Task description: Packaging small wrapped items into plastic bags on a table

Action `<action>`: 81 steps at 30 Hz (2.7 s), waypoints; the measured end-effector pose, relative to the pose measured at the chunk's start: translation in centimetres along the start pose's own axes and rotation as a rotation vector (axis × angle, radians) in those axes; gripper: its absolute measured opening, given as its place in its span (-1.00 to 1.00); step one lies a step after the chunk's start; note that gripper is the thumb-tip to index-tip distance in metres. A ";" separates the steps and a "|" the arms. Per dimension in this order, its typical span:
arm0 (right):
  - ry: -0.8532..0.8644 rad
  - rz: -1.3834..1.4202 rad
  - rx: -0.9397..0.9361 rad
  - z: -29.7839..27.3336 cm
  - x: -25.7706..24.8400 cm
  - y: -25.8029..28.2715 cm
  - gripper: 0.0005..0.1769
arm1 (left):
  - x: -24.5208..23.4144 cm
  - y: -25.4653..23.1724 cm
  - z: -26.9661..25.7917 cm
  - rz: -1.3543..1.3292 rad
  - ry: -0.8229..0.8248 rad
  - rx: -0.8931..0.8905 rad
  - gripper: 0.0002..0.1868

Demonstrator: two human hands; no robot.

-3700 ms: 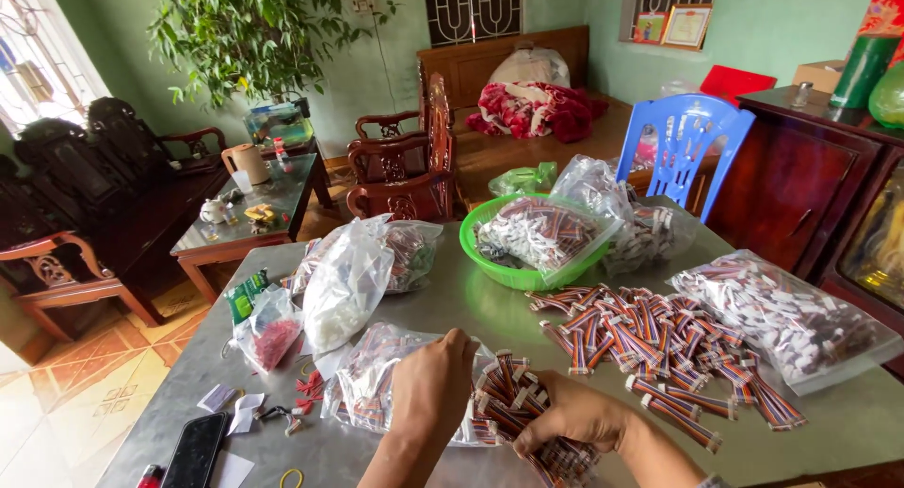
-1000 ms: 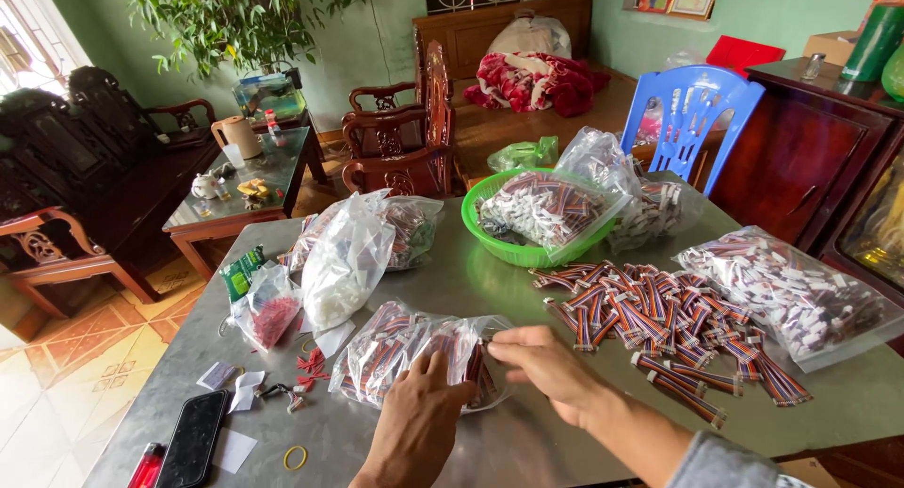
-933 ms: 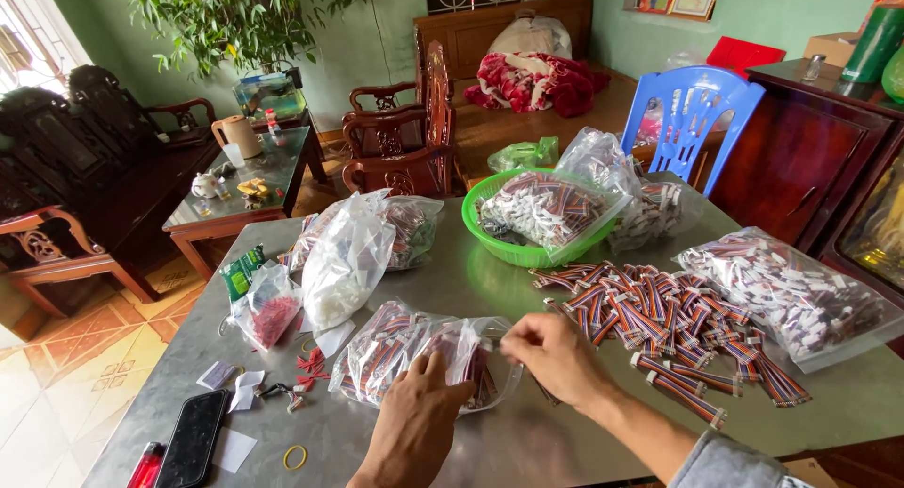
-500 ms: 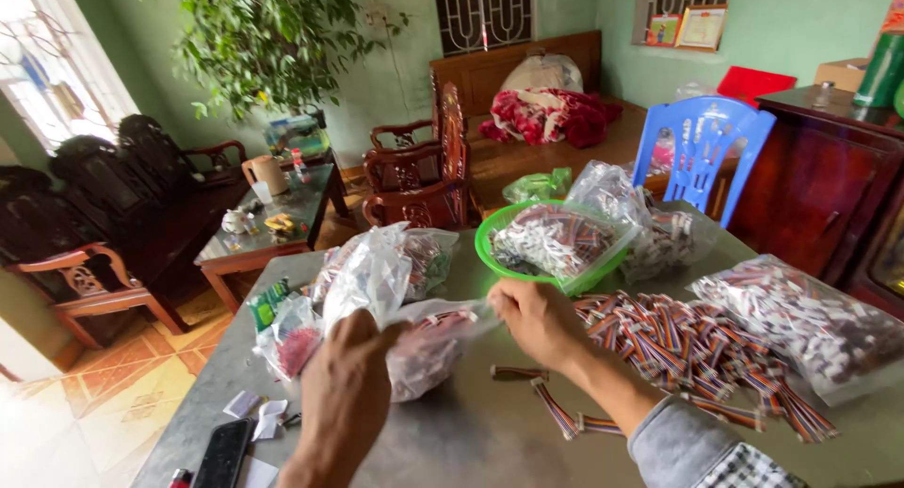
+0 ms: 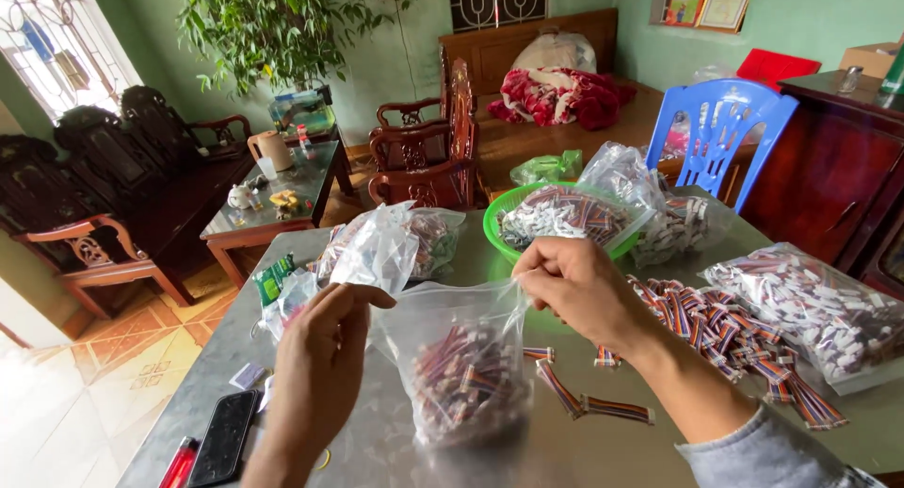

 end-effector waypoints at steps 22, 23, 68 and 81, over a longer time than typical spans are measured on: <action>0.747 -0.694 0.057 3.8 8.1 4.0 -0.85 | 16.1 9.5 -1.8 -0.621 0.161 -0.120 0.26; 0.696 -0.747 -0.034 4.4 8.5 3.9 -0.77 | 16.1 9.2 -2.0 -0.689 0.164 -0.154 0.22; 0.427 -0.677 0.650 -5.4 1.5 -15.1 -0.52 | 14.3 10.1 -1.6 -0.667 -0.102 -0.461 0.00; -0.209 -0.326 0.539 -13.2 -3.9 -21.3 -0.79 | 15.0 10.5 -1.3 -0.588 -0.062 -0.507 0.13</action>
Point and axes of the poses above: each hand's wrist, its own z-axis towards the middle knuckle, its own x-axis out of the palm, y = z × x, the point moved 5 cm from there along z, towards the middle knuckle, and after that the axes turned 14 degrees about y, right-handed, at the moved point
